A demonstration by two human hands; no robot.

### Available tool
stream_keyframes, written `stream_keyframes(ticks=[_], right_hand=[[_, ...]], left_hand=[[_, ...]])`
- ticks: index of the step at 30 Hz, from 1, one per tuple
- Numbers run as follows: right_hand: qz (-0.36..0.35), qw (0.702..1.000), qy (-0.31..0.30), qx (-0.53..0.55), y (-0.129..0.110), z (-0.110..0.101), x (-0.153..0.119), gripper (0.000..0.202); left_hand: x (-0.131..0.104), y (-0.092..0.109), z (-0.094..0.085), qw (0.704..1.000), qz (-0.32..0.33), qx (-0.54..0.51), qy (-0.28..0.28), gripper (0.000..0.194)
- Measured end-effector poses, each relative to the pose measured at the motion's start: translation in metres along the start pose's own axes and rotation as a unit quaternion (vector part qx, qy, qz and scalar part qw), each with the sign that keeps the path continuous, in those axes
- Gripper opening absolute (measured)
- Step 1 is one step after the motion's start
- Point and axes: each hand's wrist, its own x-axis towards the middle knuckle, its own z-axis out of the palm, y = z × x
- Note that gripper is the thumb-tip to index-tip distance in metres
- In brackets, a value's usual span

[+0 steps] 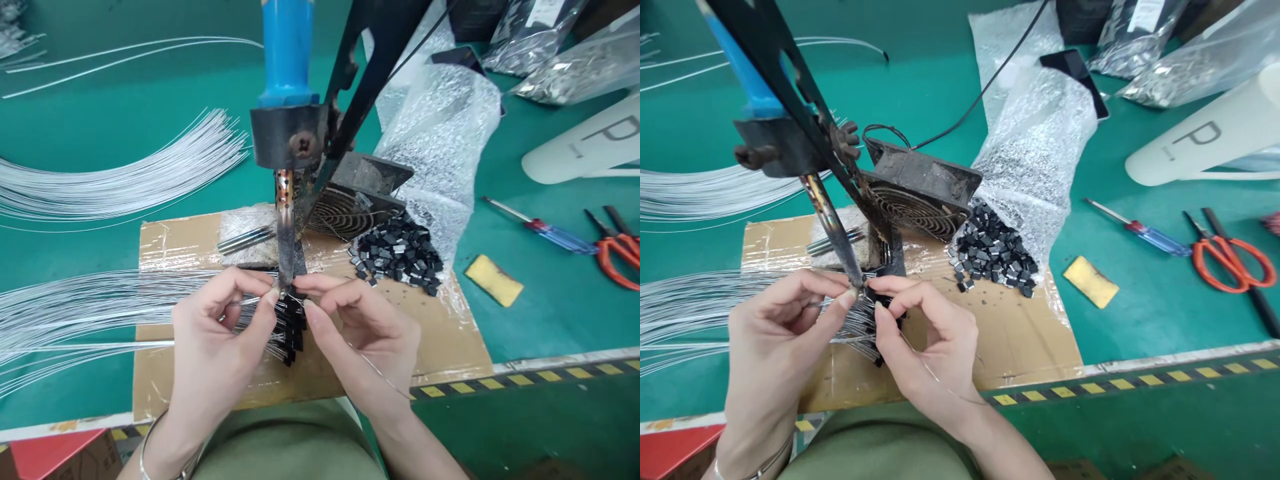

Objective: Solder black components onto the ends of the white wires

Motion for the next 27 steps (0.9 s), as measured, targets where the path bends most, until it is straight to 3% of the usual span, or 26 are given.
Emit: stream_keyframes(ticks=[14, 27], right_hand=[[-0.006, 1.000, 0.001, -0.014, -0.0012, 0.0002, -0.0001, 0.017], [-0.073, 0.994, -0.001, -0.077, 0.0024, 0.0017, -0.0043, 0.018]], left_hand=[[-0.0017, 0.0026, 0.0028, 1.000, -0.005, -0.001, 0.011, 0.011], [-0.0043, -0.0005, 0.0028, 1.000, 0.018, 0.012, 0.022, 0.012]])
